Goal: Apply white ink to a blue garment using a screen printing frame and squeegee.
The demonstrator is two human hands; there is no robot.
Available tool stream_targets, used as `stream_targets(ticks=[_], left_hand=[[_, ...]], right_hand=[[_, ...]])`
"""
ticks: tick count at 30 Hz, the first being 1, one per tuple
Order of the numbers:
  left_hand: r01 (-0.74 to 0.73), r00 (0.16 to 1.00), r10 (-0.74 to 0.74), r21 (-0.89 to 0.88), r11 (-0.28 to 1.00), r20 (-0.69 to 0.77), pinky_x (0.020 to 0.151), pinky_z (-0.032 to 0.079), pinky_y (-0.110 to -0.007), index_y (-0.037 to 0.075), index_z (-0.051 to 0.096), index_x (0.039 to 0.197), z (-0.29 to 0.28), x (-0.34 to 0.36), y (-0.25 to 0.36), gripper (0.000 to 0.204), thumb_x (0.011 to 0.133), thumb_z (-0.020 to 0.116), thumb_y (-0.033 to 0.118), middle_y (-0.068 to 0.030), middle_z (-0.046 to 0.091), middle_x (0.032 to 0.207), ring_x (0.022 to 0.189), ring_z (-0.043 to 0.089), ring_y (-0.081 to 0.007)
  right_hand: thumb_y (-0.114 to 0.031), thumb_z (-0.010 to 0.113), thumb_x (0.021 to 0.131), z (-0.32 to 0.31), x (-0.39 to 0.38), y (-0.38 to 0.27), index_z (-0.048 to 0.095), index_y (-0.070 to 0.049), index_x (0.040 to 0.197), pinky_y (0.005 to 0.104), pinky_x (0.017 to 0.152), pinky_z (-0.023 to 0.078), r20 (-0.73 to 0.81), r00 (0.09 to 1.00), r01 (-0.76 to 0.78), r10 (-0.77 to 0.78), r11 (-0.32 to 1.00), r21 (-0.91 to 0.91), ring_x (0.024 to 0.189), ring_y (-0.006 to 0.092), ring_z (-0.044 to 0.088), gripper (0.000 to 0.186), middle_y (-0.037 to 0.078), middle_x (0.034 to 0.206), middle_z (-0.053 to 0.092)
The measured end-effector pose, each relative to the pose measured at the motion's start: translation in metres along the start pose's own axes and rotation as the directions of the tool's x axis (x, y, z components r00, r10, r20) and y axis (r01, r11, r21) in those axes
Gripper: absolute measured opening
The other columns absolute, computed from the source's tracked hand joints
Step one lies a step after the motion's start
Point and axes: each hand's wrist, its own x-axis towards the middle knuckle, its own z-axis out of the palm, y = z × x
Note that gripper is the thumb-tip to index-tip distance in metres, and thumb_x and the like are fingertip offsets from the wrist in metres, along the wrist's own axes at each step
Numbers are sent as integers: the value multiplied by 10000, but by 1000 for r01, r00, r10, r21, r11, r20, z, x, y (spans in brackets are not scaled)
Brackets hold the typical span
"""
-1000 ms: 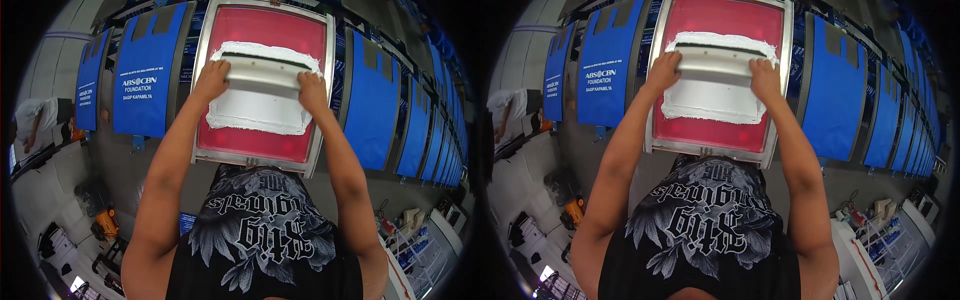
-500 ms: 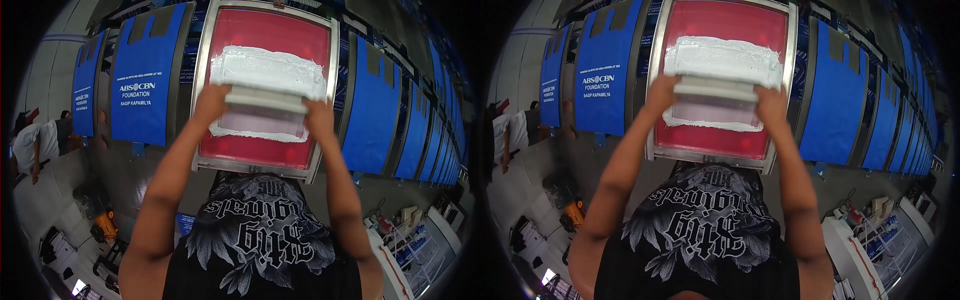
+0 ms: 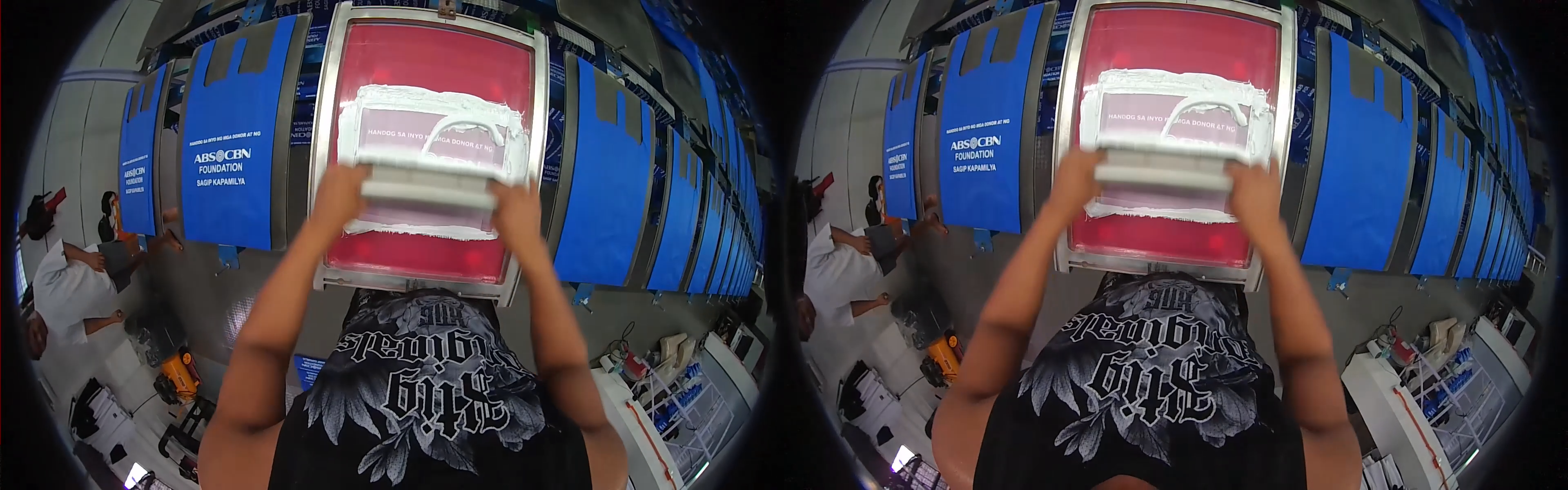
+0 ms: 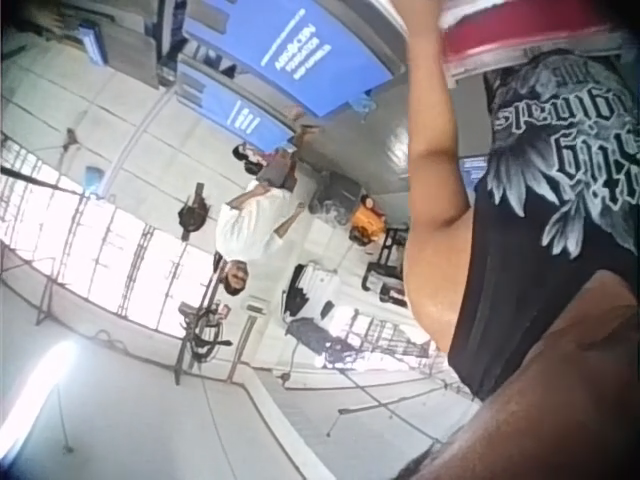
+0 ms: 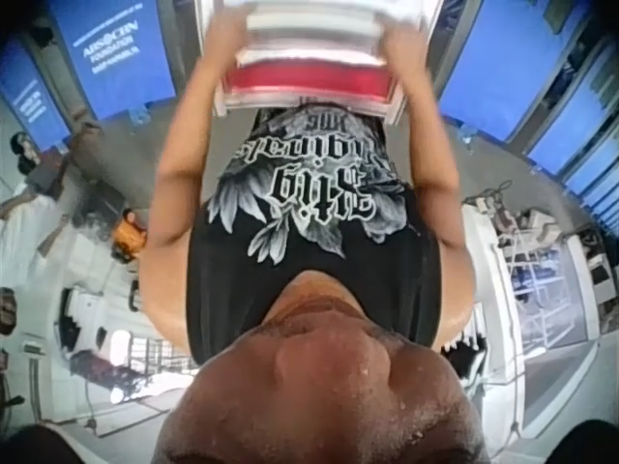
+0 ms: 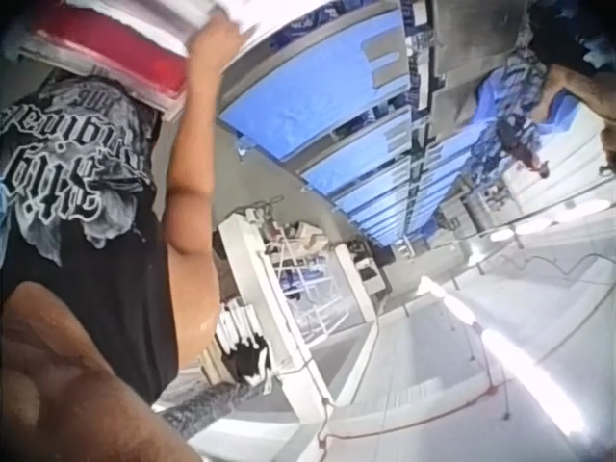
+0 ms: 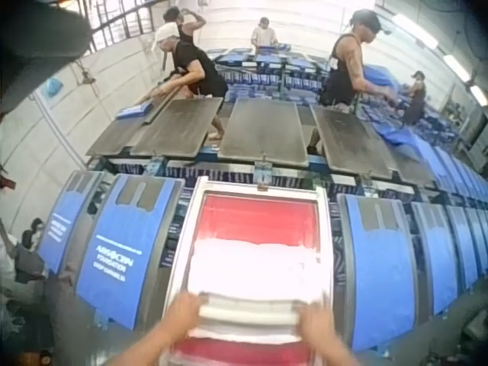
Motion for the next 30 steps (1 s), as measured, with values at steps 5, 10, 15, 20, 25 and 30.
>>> stream_targets(ticks=[5,10,15,20,25,30], left_hand=[[40,995,-44,45,998,85,748,506,-417,66,679,953,-32,111,-17,331,689,749,254,-177,667,872,837,645,-336],[8,993,-14,54,998,116,800,476,-444,73,669,989,-31,-45,14,376,618,728,59,-159,637,886,868,588,-355],[-121,987,114,-56,991,-110,713,457,-451,28,644,860,1,-57,16,342,526,658,-47,-174,622,768,765,582,-378],[-1,1000,1,-32,999,-8,742,503,-426,77,676,866,-27,96,-9,297,637,780,234,-175,657,797,796,636,-347],[98,981,-113,97,990,159,798,488,-396,62,646,1035,-73,129,8,503,639,799,332,-168,660,960,907,623,-343],[-18,912,40,58,998,-407,815,441,-425,19,554,1129,-66,22,21,471,798,684,327,-167,583,1097,1001,546,-356]], right_hand=[[-73,590,666,-41,97,34,664,-144,1034,466,948,362,60,998,38,-36,999,-26,877,280,631,382,114,810,675],[-39,642,645,-29,-48,-5,656,-148,1048,513,1040,291,21,993,113,-113,994,7,962,255,584,418,79,890,659],[17,647,582,6,-51,-20,632,-120,1041,529,1088,244,-65,996,67,-60,993,99,949,248,580,480,63,915,658],[-73,609,651,-24,91,35,646,-166,1074,507,969,389,-72,995,69,-75,994,-79,901,294,624,434,127,907,669],[-102,579,643,-86,132,44,667,-140,1055,412,794,503,91,989,109,-114,992,62,914,319,636,422,147,939,674],[-97,568,631,-108,153,50,658,-118,1087,396,850,495,34,991,129,-133,987,92,932,339,625,465,167,961,666]])
